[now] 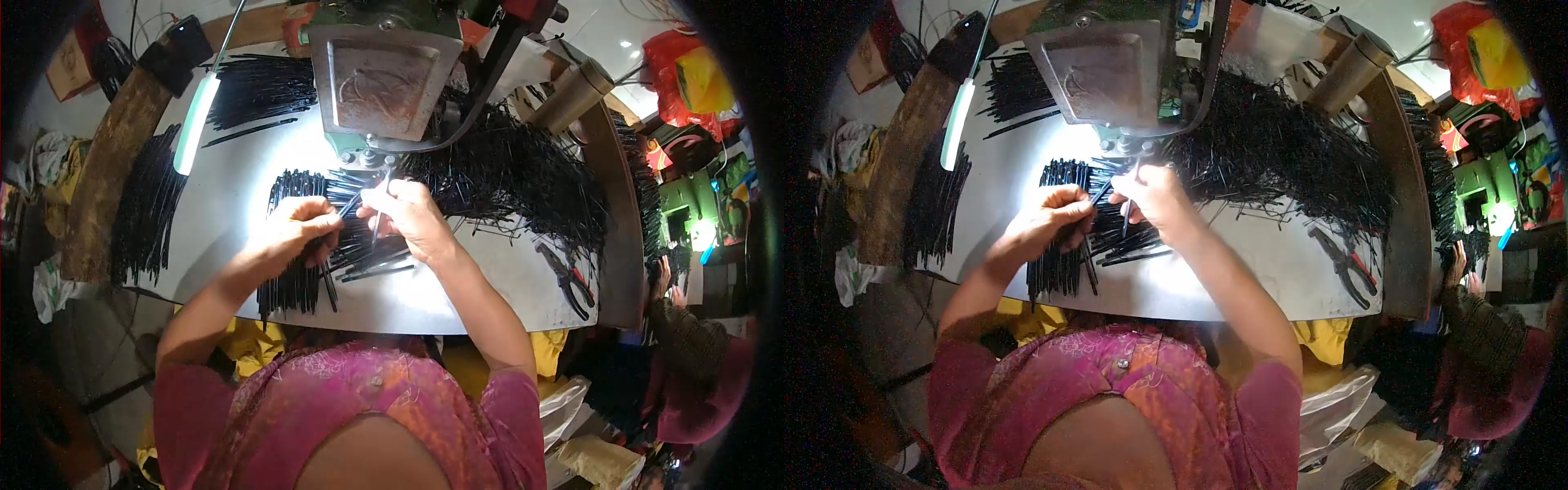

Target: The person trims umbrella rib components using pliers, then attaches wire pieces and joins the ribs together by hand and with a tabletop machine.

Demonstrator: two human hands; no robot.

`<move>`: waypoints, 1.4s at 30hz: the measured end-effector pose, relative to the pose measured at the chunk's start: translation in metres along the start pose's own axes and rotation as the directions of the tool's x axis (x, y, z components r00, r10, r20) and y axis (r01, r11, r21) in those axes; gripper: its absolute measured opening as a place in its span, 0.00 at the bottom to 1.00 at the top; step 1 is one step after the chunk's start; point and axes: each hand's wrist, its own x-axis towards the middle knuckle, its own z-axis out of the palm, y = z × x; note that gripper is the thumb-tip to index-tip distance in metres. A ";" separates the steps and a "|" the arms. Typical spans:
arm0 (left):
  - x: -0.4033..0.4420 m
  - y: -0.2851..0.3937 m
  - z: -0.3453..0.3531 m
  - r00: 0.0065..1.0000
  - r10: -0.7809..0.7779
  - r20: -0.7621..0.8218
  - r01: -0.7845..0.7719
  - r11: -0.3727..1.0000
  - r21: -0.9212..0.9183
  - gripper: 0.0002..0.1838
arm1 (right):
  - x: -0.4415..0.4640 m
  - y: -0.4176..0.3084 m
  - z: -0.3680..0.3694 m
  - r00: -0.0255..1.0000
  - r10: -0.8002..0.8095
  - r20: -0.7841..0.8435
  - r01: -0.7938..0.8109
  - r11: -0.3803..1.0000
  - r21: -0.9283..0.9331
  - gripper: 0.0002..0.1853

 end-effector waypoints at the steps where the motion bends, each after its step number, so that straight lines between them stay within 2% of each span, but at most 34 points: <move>1: -0.001 0.000 0.007 1.000 0.024 -0.011 -0.024 1.000 0.018 0.10 | -0.001 -0.003 0.001 0.998 -0.059 0.031 0.061 0.996 -0.061 0.10; 3: 0.000 -0.002 0.011 0.998 0.059 -0.027 -0.058 0.998 0.033 0.10 | -0.002 -0.007 0.000 0.991 -0.115 0.065 0.122 0.986 -0.117 0.11; 8: 0.003 -0.006 0.006 0.993 0.113 -0.028 -0.112 0.992 0.052 0.11 | -0.004 -0.007 -0.011 0.996 -0.062 0.062 0.070 0.988 -0.135 0.13; 10: 0.003 -0.003 0.011 0.995 0.083 -0.052 -0.080 0.995 0.064 0.11 | -0.003 -0.006 -0.011 0.998 -0.025 0.057 0.032 0.993 -0.116 0.12; 12: 0.005 0.000 0.016 0.997 0.068 -0.031 -0.066 0.995 0.072 0.11 | -0.007 -0.009 -0.006 0.999 0.009 0.052 -0.017 0.989 0.149 0.11; 14: 0.006 0.003 0.018 0.999 0.044 0.013 -0.044 0.999 0.014 0.11 | -0.006 -0.006 -0.004 1.000 -0.005 0.023 0.001 0.987 0.160 0.11; 16: 0.008 0.004 0.019 0.998 0.022 0.050 -0.020 0.999 -0.048 0.11 | -0.007 -0.004 -0.003 0.999 -0.037 0.005 0.034 0.956 0.292 0.11; 19: 0.010 0.006 0.017 1.000 -0.006 0.018 0.007 0.999 -0.042 0.11 | -0.008 -0.007 -0.008 0.999 -0.011 0.044 -0.004 0.944 0.330 0.11; 21: 0.011 0.010 0.014 0.993 -0.107 0.054 0.112 0.990 -0.083 0.11 | -0.007 -0.006 -0.015 0.993 0.003 0.118 -0.050 0.918 0.393 0.10; 22: 0.012 0.012 0.012 0.993 -0.106 0.051 0.110 0.990 -0.088 0.11 | -0.008 -0.006 -0.019 0.992 0.005 0.123 -0.053 0.919 0.390 0.10; 24: 0.012 0.017 0.009 0.945 -0.125 0.302 0.198 0.954 -0.226 0.11 | -0.009 -0.008 -0.025 0.975 -0.029 0.220 -0.048 0.940 0.338 0.11; 26: 0.010 0.019 0.010 0.943 -0.139 0.301 0.214 0.949 -0.233 0.11 | -0.010 -0.007 -0.025 0.975 -0.047 0.216 -0.033 0.936 0.352 0.11; 29: 0.015 0.014 0.006 0.961 -0.027 0.276 0.056 0.994 -0.096 0.08 | -0.013 -0.007 -0.026 0.975 -0.082 0.208 -0.011 0.913 0.408 0.12; 30: 0.015 0.014 0.007 0.961 -0.027 0.275 0.056 0.994 -0.098 0.08 | -0.013 -0.006 -0.026 0.975 -0.080 0.209 -0.012 0.913 0.407 0.12; 31: 0.014 0.015 0.011 0.988 0.023 0.153 -0.040 0.994 0.106 0.08 | -0.012 -0.005 -0.025 0.982 -0.074 0.173 -0.004 0.910 0.414 0.11; 32: 0.014 0.016 0.014 0.994 0.098 0.042 -0.106 0.943 0.315 0.08 | -0.011 -0.004 -0.024 0.988 -0.068 0.136 0.004 0.907 0.421 0.11; 33: 0.012 0.021 0.018 0.983 0.183 -0.006 -0.146 0.806 0.573 0.11 | -0.010 -0.003 -0.023 0.988 -0.068 0.137 0.004 0.907 0.422 0.11; 34: 0.014 0.018 0.023 0.983 0.182 -0.007 -0.146 0.806 0.574 0.11 | -0.008 -0.003 -0.023 0.994 -0.095 0.062 0.061 0.906 0.419 0.10; 35: 0.017 0.013 0.029 0.782 0.621 -0.050 -0.336 0.489 0.805 0.14 | -0.006 -0.003 -0.023 0.992 -0.123 -0.013 0.117 0.904 0.411 0.10; 36: 0.017 0.009 0.034 0.411 0.909 0.065 -0.316 0.075 0.946 0.18 | -0.003 -0.005 -0.023 0.989 -0.083 -0.120 0.126 0.900 0.416 0.09; 37: 0.011 0.006 0.038 0.461 0.887 0.012 -0.300 0.144 0.943 0.23 | 0.004 -0.005 -0.025 0.980 -0.040 -0.196 0.127 0.881 0.456 0.09; 38: 0.008 0.003 0.040 0.461 0.887 0.015 -0.302 0.140 0.943 0.23 | 0.009 -0.004 -0.027 0.963 0.006 -0.270 0.133 0.860 0.493 0.09; 39: 0.009 -0.001 0.041 0.631 0.770 -0.098 -0.458 0.472 0.753 0.21 | 0.009 -0.004 -0.025 0.954 -0.003 -0.301 0.173 0.823 0.541 0.10; 40: 0.010 -0.004 0.042 0.791 0.598 -0.126 -0.493 0.746 0.447 0.19 | 0.012 -0.003 -0.024 0.953 -0.006 -0.302 0.175 0.824 0.539 0.10; 41: 0.020 0.002 0.025 0.996 0.064 -0.064 -0.075 0.979 -0.189 0.16 | 0.016 0.001 -0.026 0.958 -0.034 -0.285 0.202 0.787 0.584 0.10; 42: 0.029 0.000 0.019 0.995 0.049 -0.088 -0.069 0.967 -0.243 0.13 | 0.019 0.003 -0.026 0.961 -0.060 -0.269 0.222 0.746 0.628 0.11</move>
